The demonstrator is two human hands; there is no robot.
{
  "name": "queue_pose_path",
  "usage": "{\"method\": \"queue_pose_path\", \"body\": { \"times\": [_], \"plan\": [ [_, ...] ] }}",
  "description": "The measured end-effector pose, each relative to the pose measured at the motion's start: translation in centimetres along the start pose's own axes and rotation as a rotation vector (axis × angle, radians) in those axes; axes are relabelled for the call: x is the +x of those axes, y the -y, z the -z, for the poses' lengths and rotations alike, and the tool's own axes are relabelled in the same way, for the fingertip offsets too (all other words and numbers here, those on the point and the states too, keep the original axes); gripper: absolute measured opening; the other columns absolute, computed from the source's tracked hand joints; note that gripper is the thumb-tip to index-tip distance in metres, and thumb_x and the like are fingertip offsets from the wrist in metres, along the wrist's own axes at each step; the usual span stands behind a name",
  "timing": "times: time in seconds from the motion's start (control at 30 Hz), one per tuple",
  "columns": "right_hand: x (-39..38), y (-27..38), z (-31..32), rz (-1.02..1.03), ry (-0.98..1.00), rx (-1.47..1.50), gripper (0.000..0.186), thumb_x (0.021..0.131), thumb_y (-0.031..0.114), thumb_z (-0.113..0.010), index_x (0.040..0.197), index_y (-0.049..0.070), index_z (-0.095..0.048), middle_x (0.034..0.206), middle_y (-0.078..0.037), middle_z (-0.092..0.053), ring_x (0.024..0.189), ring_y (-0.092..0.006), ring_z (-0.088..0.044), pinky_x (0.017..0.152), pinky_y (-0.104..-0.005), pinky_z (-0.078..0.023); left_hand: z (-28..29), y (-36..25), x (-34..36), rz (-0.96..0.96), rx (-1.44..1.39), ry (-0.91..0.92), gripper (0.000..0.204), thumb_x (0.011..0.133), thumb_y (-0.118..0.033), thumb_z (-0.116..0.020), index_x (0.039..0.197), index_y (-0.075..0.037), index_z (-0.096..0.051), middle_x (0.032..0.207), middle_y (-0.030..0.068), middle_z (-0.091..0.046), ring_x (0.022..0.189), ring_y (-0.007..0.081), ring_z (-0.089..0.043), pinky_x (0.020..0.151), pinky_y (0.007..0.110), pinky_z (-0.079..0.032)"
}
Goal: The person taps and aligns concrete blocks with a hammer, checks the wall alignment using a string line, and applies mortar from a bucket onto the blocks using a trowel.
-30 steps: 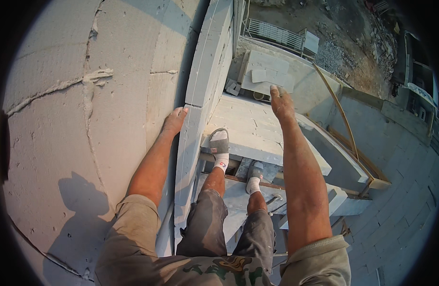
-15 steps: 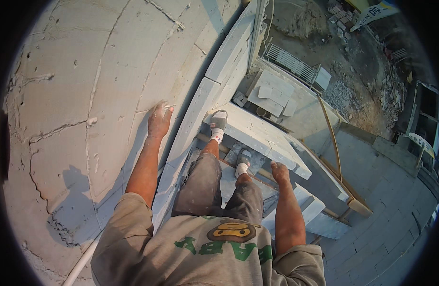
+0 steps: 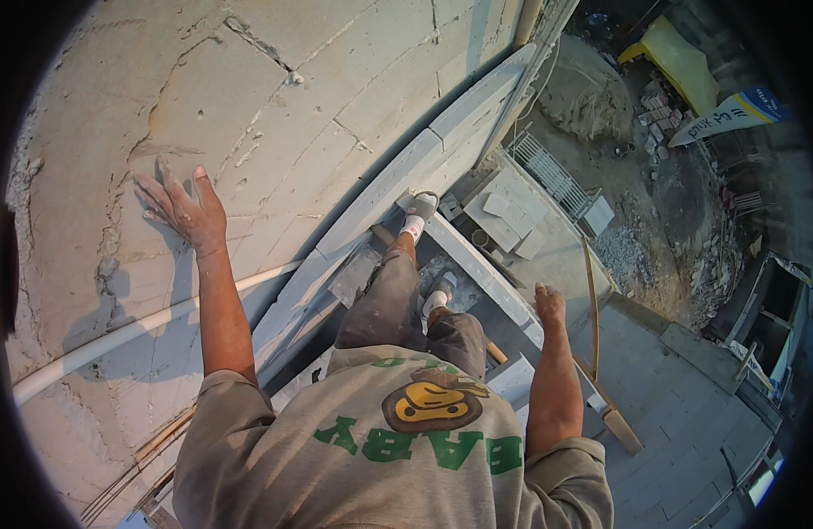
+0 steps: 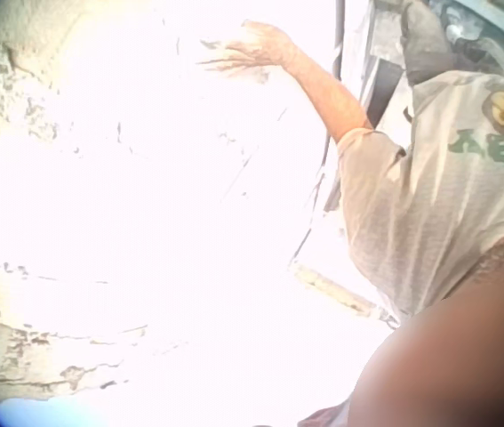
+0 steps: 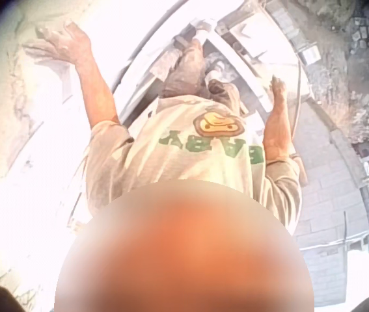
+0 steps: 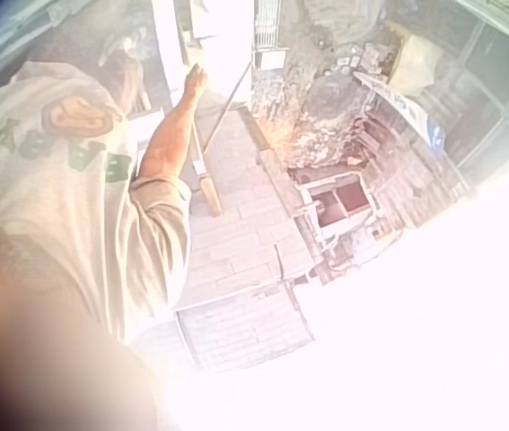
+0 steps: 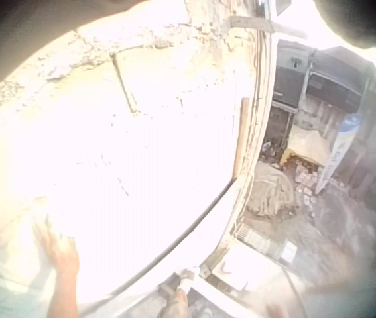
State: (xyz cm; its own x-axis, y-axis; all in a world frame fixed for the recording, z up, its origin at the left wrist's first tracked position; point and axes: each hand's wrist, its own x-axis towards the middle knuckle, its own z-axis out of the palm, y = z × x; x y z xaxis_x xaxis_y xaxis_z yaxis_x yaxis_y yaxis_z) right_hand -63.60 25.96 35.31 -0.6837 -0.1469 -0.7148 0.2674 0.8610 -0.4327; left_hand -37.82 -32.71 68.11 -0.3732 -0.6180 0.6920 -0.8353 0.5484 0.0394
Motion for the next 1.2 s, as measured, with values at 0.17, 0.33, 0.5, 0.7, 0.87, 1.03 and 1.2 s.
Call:
{"method": "queue_pose_path", "body": {
  "times": [0.17,0.33,0.5,0.7,0.87,1.03,1.2],
  "plan": [
    [-5.8,1.3,-4.7,0.08,0.217,-0.304,0.039,0.089,0.038,-0.052,0.099,0.001,-0.063,0.084,-0.008,-0.065,0.066,-0.0187,-0.061,0.059,-0.0325,-0.051,-2.5,3.8,-0.1,-0.112,0.174,-0.009,0.075,0.085,-0.05,-0.056,0.146,-0.019,-0.026,0.15,0.0279,-0.005,0.136,0.0518,-0.001,0.097,0.074,-0.002],
    [-8.4,-1.0,-3.2,0.025,0.206,-0.256,0.043,0.089,0.043,-0.049,0.098,0.004,-0.065,0.089,-0.02,-0.066,0.088,-0.0364,-0.063,0.079,-0.043,-0.047,-4.2,3.4,-0.4,-0.126,0.055,-0.044,0.077,0.082,-0.05,-0.059,0.146,-0.029,-0.021,0.148,0.0279,-0.011,0.134,0.0526,-0.007,0.095,0.076,0.0],
    [-11.2,4.0,0.4,-0.047,0.094,-0.141,0.034,0.091,0.033,-0.055,0.097,0.0,-0.063,0.081,-0.008,-0.064,0.064,-0.0164,-0.06,0.06,-0.0299,-0.049,-2.8,5.6,-0.8,-0.135,0.053,-0.071,0.078,0.081,-0.049,-0.06,0.146,-0.028,-0.023,0.148,0.0288,-0.012,0.135,0.0522,-0.007,0.096,0.074,0.004],
    [-12.4,1.0,-1.1,-0.071,-0.066,-0.003,0.034,0.092,0.032,-0.054,0.1,0.001,-0.062,0.082,-0.007,-0.064,0.067,-0.0158,-0.06,0.059,-0.0301,-0.047,-4.1,5.0,-0.1,-0.154,-0.029,-0.114,0.073,0.08,-0.045,-0.06,0.145,-0.027,-0.029,0.148,0.0287,-0.014,0.135,0.0494,-0.009,0.096,0.072,0.01],
    [-16.5,-2.5,-6.3,-0.068,-0.07,0.041,0.036,0.09,0.035,-0.054,0.097,0.001,-0.064,0.081,-0.011,-0.065,0.07,-0.0199,-0.062,0.063,-0.0333,-0.048,-3.7,5.2,-0.2,-0.18,-0.035,-0.035,0.069,0.083,-0.043,-0.056,0.145,-0.026,-0.031,0.148,0.0276,-0.013,0.136,0.048,-0.007,0.095,0.072,0.011],
    [-22.2,-3.5,-10.5,-0.126,-0.058,0.027,0.034,0.091,0.033,-0.054,0.104,0.003,-0.063,0.086,-0.008,-0.064,0.072,-0.0173,-0.061,0.06,-0.03,-0.051,-4.0,5.5,-0.5,-0.198,-0.067,-0.028,0.07,0.083,-0.046,-0.056,0.145,-0.026,-0.031,0.149,0.0275,-0.012,0.137,0.0474,-0.006,0.095,0.071,0.012],
    [-27.1,-7.7,-14.5,-0.164,-0.168,0.051,0.038,0.091,0.037,-0.052,0.103,0.002,-0.063,0.082,-0.008,-0.063,0.068,-0.0179,-0.061,0.06,-0.0322,-0.051,-3.7,5.9,-0.3,-0.287,-0.043,-0.075,0.076,0.084,-0.051,-0.054,0.147,-0.024,-0.022,0.149,0.028,-0.008,0.136,0.0492,-0.005,0.091,0.077,0.002]
  ]
}}
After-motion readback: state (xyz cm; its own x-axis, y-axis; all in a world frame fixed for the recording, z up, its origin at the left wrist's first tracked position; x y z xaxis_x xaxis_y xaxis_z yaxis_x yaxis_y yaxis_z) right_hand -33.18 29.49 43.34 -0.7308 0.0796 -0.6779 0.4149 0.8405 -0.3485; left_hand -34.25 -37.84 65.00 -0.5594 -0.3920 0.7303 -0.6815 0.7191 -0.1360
